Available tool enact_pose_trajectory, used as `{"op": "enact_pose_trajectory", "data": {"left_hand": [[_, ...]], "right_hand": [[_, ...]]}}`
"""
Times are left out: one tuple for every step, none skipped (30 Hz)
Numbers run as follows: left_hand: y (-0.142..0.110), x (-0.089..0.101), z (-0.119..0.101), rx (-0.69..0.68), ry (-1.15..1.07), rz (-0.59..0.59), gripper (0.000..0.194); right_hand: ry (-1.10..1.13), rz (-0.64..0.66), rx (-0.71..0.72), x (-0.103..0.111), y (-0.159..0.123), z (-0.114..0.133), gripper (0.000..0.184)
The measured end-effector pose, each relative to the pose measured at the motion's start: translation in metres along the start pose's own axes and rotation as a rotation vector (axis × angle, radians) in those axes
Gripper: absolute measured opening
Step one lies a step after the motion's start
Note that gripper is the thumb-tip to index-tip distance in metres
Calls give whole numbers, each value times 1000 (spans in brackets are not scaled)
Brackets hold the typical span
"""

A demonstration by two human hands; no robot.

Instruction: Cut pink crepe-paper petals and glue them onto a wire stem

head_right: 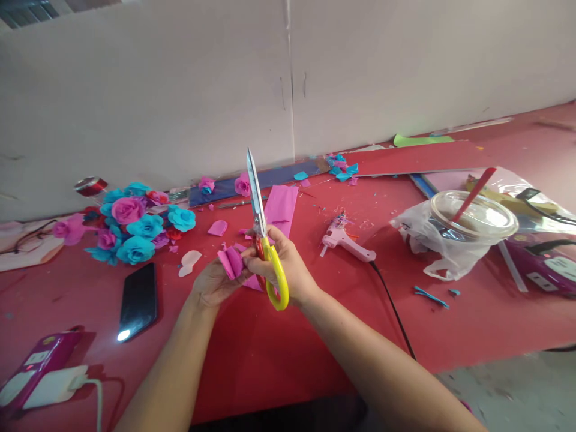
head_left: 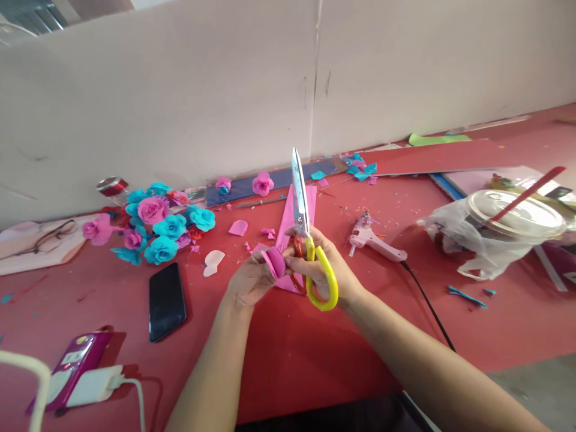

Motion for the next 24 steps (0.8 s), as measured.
{"op": "enact_pose_trajectory", "data": {"left_hand": [[0,1,0,-8,7,10,20],[1,1,0,-19,16,24,18],[1,2,-1,-33,27,36,16],[1,2,-1,-46,37,46,16],[2,3,-1,-52,45,50,15],[2,4,-1,-53,49,49,16],[3,5,-1,-47,50,44,16],[3,6,0,-39,49,37,18],[3,6,1,-30,47,32,19],[4,7,1,-25,47,25,21],[4,7,0,-25,52,22,22],[4,7,-1,-29,62,20,24],[5,7,-2,-34,77,20,25],[5,6,-3,-42,92,23,26],[5,5,-4,-52,105,30,26],[5,3,-6,-60,111,37,26],[5,2,-7,-66,113,43,26],[4,0,-8,-67,113,47,26],[4,-2,-8,-67,112,49,26],[4,-3,-8,-67,114,49,26],[4,-3,-9,-67,120,44,25],[4,-2,-9,-68,126,38,25],[4,-2,-9,-67,132,32,25],[4,-1,-9,-68,135,26,24]], "right_hand": [[-3,2,1,0,0,1,39],[-8,0,2,0,-1,1,38],[-14,-7,3,0,-1,2,38],[-22,-14,4,1,-1,2,38],[-34,-21,5,1,-1,2,38],[-45,-27,5,1,-1,2,39],[-56,-33,5,2,-1,2,39],[-65,-41,5,3,-1,2,39],[-71,-49,4,3,0,2,39],[-78,-57,3,4,0,1,39],[-85,-64,1,5,0,1,40],[-93,-71,-1,5,0,1,40],[-104,-78,-2,6,0,1,40],[-116,-85,-4,6,0,2,41],[-128,-91,-7,7,0,2,40],[-140,-97,-7,7,-1,2,40],[-149,-100,-8,7,-1,3,40],[-156,-99,-5,7,-1,4,40],[-161,-93,-2,6,-1,4,40],[-164,-88,-1,6,-2,5,40],[-168,-85,-2,5,-2,5,41],[-174,-84,-4,5,-2,5,42],[-179,-86,-4,4,-2,5,42],[-184,-95,-4,5,-2,5,42]]}}
Point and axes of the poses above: each hand's wrist, its own y-axis towards the middle knuckle, its own x-axis out of the back of the hand, z = x × y, the point moved 10 cm from there along y, towards the middle knuckle, and after that the axes turned 11 degrees about -x, right-handed, at the moved point
